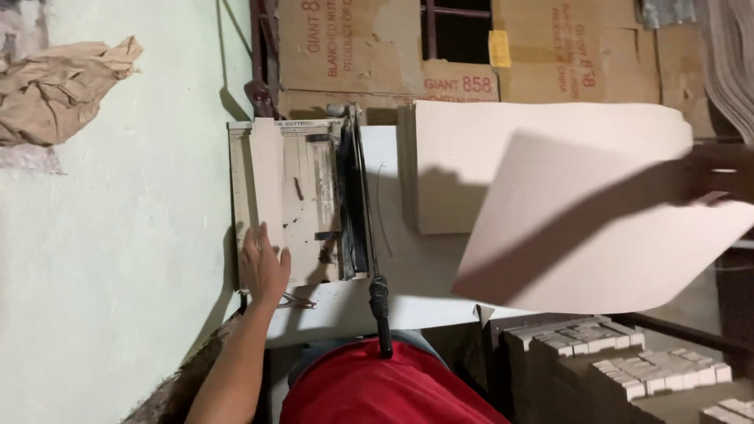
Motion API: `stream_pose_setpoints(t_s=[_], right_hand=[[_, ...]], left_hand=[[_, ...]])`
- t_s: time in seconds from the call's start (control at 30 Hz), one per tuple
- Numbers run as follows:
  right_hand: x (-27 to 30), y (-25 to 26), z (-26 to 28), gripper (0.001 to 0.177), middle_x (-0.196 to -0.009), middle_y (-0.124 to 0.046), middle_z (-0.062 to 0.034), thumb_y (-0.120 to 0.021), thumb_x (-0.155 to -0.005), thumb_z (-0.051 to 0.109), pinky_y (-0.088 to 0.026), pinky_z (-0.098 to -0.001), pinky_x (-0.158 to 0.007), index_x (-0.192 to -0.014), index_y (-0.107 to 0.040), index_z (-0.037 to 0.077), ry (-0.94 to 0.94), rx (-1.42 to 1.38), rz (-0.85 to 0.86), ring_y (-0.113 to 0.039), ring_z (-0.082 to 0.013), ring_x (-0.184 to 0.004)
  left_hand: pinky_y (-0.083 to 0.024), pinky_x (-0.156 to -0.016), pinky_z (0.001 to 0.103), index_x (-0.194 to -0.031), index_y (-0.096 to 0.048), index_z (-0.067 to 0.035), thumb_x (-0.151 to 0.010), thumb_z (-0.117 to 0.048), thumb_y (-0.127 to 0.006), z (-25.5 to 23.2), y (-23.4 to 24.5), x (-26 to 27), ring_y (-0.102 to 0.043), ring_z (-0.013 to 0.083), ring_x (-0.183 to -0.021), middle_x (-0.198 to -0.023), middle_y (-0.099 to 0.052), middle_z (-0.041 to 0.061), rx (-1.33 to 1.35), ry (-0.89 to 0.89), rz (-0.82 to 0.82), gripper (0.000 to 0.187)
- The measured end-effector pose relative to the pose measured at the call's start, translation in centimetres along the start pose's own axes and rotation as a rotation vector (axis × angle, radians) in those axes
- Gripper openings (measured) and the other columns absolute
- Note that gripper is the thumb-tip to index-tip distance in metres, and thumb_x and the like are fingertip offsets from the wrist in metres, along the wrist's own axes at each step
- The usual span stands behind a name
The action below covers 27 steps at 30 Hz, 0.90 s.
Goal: The person operates a manual paper cutter to trim large sheets of paper. They align the paper against the guide, pull down the cutting lever to slice the sheet, and then remove the cut pieces. The process is repeated multiple times.
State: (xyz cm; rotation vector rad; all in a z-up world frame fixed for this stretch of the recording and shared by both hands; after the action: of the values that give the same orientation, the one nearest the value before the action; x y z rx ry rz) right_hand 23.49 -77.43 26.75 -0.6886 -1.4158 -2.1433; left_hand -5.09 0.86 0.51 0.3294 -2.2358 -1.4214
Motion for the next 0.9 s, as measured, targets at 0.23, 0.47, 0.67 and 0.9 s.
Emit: stream_pose_setpoints(t_s=[0.23, 0.47, 0.67, 0.9], right_hand=[[-11.4, -13.5, 8.9, 0.064, -0.139, -0.051, -0.0217, -0.073, -0.098, 0.035, -0.052, -0.0595, -0.060, -0.154, -0.046, 0.020, 0.245, 0.296, -0.619, -0.071, -0.0360, -0.077], [-6.1, -36.0, -2.7, 0.086, -0.160, -0.038, -0.0244, -0.064, -0.095, 0.049, -0.029, -0.0433, -0.118, -0.157, -0.034, -0.003, -0.336, -0.367, -0.643, -0.036, -0.0351, -0.147], [-6.9, -49.3, -0.4, 0.028, -0.101, -0.063, -0.0066, -0.074, -0.098, 0.018, -0.064, -0.0492, -0.087, -0.116, -0.053, 0.016, -0.514, -1.760, -0.330, -0.070, -0.0283, -0.091], [-4.9, -57.4, 10.9, 0.042, -0.095, -0.063, -0.0083, -0.074, -0.098, 0.015, -0.064, -0.0477, -0.086, -0.130, -0.047, 0.010, -0.439, -1.809, -0.210, -0.072, -0.0241, -0.082]], left_hand=[[-0.035, -0.113, 0.055, -0.158, -0.030, -0.014, -0.090, -0.042, -0.063, 1.3, -1.0, 7.5, -0.031, 0.0399, -0.145, -0.163, -0.021, 0.021, -0.184, -0.073, 0.123, 0.080], [-0.037, -0.109, 0.057, -0.151, -0.042, -0.009, -0.088, -0.034, -0.063, 2.8, -1.1, 11.4, -0.040, 0.0412, -0.138, -0.162, -0.027, 0.018, -0.116, -0.146, 0.128, 0.071], [-0.045, -0.106, 0.054, -0.151, -0.044, -0.016, -0.098, -0.033, -0.058, -1.7, 0.1, 9.4, -0.047, 0.0381, -0.135, -0.151, -0.037, 0.019, -0.225, -0.256, 0.309, 0.058], [-0.048, -0.105, 0.046, -0.144, -0.050, -0.020, -0.101, -0.036, -0.054, -7.4, -0.5, 5.1, -0.046, 0.0285, -0.138, -0.148, -0.043, 0.009, -0.278, -0.440, 0.333, 0.046]])
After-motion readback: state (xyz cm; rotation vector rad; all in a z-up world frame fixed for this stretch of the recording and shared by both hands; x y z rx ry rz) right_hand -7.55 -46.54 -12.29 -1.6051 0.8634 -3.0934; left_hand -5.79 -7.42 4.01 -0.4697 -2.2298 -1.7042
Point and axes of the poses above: each hand's wrist, its own x-axis away from the middle knuckle, its own y-axis out of the back of the hand, z = x × y, the point moved 6 cm from there along -x, towards the middle knuckle
